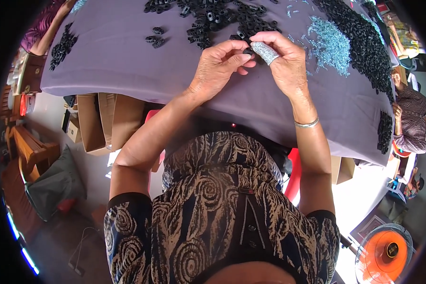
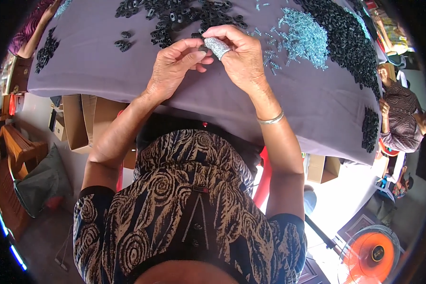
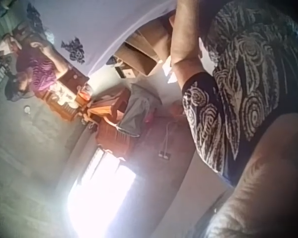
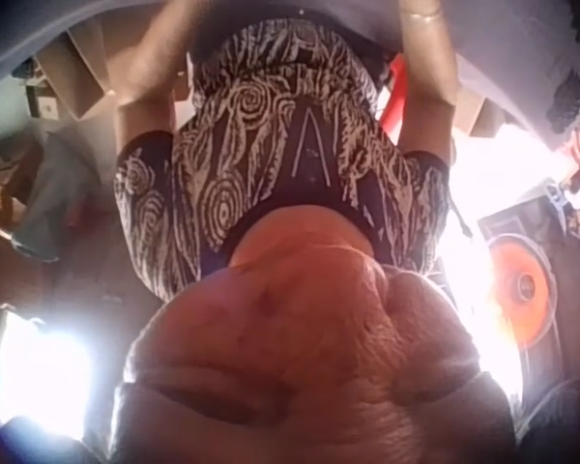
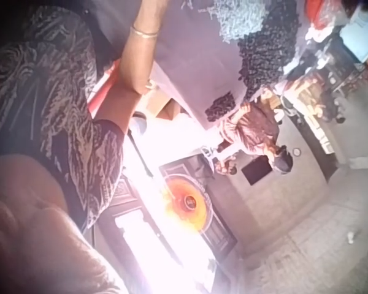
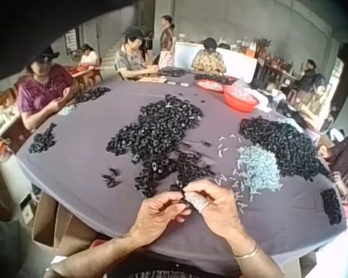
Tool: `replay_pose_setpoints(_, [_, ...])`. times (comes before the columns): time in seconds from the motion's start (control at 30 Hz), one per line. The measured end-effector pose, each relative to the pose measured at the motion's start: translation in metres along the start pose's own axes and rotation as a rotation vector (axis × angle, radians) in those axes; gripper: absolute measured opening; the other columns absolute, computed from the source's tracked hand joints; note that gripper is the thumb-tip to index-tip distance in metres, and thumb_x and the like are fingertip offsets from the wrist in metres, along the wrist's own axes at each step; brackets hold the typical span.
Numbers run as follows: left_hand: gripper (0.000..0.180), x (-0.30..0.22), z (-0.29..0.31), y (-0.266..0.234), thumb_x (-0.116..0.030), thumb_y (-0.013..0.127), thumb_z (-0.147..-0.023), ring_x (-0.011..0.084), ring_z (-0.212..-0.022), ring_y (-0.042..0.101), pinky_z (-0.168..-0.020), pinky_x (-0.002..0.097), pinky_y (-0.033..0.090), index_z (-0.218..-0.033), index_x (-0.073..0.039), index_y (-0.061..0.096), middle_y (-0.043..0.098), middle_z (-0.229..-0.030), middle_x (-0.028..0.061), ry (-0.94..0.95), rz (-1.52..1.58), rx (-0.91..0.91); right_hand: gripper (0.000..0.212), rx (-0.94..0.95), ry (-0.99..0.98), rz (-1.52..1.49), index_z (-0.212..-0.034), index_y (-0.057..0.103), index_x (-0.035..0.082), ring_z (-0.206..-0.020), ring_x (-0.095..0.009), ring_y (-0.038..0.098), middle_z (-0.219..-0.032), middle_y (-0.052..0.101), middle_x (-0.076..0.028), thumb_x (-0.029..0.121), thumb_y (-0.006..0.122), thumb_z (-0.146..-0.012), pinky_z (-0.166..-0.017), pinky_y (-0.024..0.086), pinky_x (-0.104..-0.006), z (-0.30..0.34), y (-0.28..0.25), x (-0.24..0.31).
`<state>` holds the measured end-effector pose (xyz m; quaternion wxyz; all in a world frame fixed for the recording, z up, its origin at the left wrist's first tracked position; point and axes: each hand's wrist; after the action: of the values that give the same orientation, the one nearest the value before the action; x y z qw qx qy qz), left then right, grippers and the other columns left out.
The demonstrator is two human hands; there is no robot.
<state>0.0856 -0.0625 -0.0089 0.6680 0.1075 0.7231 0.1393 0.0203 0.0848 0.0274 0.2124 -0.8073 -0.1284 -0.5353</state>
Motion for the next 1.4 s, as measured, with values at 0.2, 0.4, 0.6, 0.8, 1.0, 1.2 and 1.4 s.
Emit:
replay_pose_setpoints(0.2, [0.02, 0.003, -0.001, 0.0, -0.006, 0.058, -0.088, 0.0156, -0.08, 0.064, -0.065, 0.0249, 0.052, -0.107, 0.001, 0.058, 0.062, -0.093, 0.0073, 0.028, -0.018, 0.011, 0.022, 0.004, -0.052, 0.062, -0.094, 0.065, 0.003, -0.077, -0.011, 0.061, -0.084, 0.063, -0.004, -0.009, 0.057, -0.078, -0.068, 0.049, -0.0226, 0.002, 0.001, -0.009])
replay_pose_setpoints(0.4, [0.018, 0.006, 0.0, -0.001, -0.004, 0.057, -0.088, 0.015, -0.079, 0.064, -0.064, 0.0255, 0.053, -0.105, 0.001, 0.058, 0.063, -0.091, 0.0076, 0.08, -0.007, -0.028, 0.029, 0.014, -0.279, 0.319, -0.094, 0.064, 0.003, -0.074, -0.02, 0.063, -0.085, 0.062, -0.008, -0.011, 0.058, -0.07, -0.065, 0.05, -0.0278, 0.006, 0.001, -0.004])
replay_pose_setpoints(0.6, [0.018, 0.003, 0.001, 0.0, -0.003, 0.056, -0.088, 0.0159, -0.079, 0.064, -0.065, 0.0265, 0.053, -0.105, 0.003, 0.058, 0.063, -0.091, 0.0094, 0.076, 0.003, -0.072, 0.035, 0.021, -0.372, 0.464, -0.096, 0.063, 0.004, -0.079, -0.025, 0.061, -0.087, 0.06, -0.009, -0.013, 0.055, -0.066, -0.069, 0.049, -0.0315, 0.009, 0.0, 0.002])
replay_pose_setpoints(0.8, [0.023, -0.002, 0.002, -0.005, -0.007, 0.057, -0.089, 0.0184, -0.083, 0.063, -0.068, 0.0308, 0.054, -0.11, 0.0, 0.057, 0.064, -0.096, 0.0127, 0.052, 0.021, -0.119, 0.025, -0.213, 0.027, 0.08, -0.1, 0.064, 0.007, -0.074, -0.005, 0.057, -0.082, 0.065, -0.001, -0.006, 0.062, -0.078, -0.069, 0.046, -0.0198, 0.004, -0.021, -0.01])
replay_pose_setpoints(1.0, [0.023, -0.005, 0.0, -0.002, -0.008, 0.056, -0.089, 0.0166, -0.081, 0.063, -0.066, 0.0283, 0.054, -0.11, 0.002, 0.057, 0.063, -0.093, 0.0117, 0.05, 0.024, -0.165, 0.021, 0.011, -0.023, 0.461, -0.094, 0.063, 0.007, -0.07, -0.016, 0.061, -0.081, 0.063, -0.006, -0.003, 0.061, -0.076, -0.064, 0.047, -0.0263, 0.007, -0.043, -0.014])
replay_pose_setpoints(1.2, [0.023, -0.003, 0.002, -0.002, -0.009, 0.056, -0.089, 0.0156, -0.079, 0.062, -0.064, 0.0277, 0.053, -0.11, 0.002, 0.056, 0.062, -0.092, 0.0108, 0.068, -0.002, -0.163, 0.021, 0.177, -0.108, 0.588, -0.093, 0.062, 0.003, -0.068, -0.028, 0.058, -0.079, 0.057, -0.011, -0.002, 0.062, -0.073, -0.062, 0.046, -0.0345, 0.009, -0.034, -0.006])
replay_pose_setpoints(1.4, [0.023, -0.009, 0.0, -0.004, -0.008, 0.055, -0.09, 0.0147, -0.074, 0.061, -0.059, 0.0273, 0.052, -0.11, 0.002, 0.055, 0.062, -0.09, 0.0106, 0.125, 0.0, -0.212, 0.023, 0.18, -0.186, 0.68, -0.092, 0.06, 0.002, -0.068, -0.028, 0.057, -0.08, 0.055, -0.01, 0.002, 0.066, -0.07, -0.064, 0.047, -0.0374, 0.011, -0.023, -0.015])
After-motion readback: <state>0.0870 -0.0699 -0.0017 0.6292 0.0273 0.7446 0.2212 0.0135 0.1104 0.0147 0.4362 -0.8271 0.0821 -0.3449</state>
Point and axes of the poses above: each hand's wrist, its own z-axis away from the middle knuckle, its own y-axis out of the palm, x = y × z
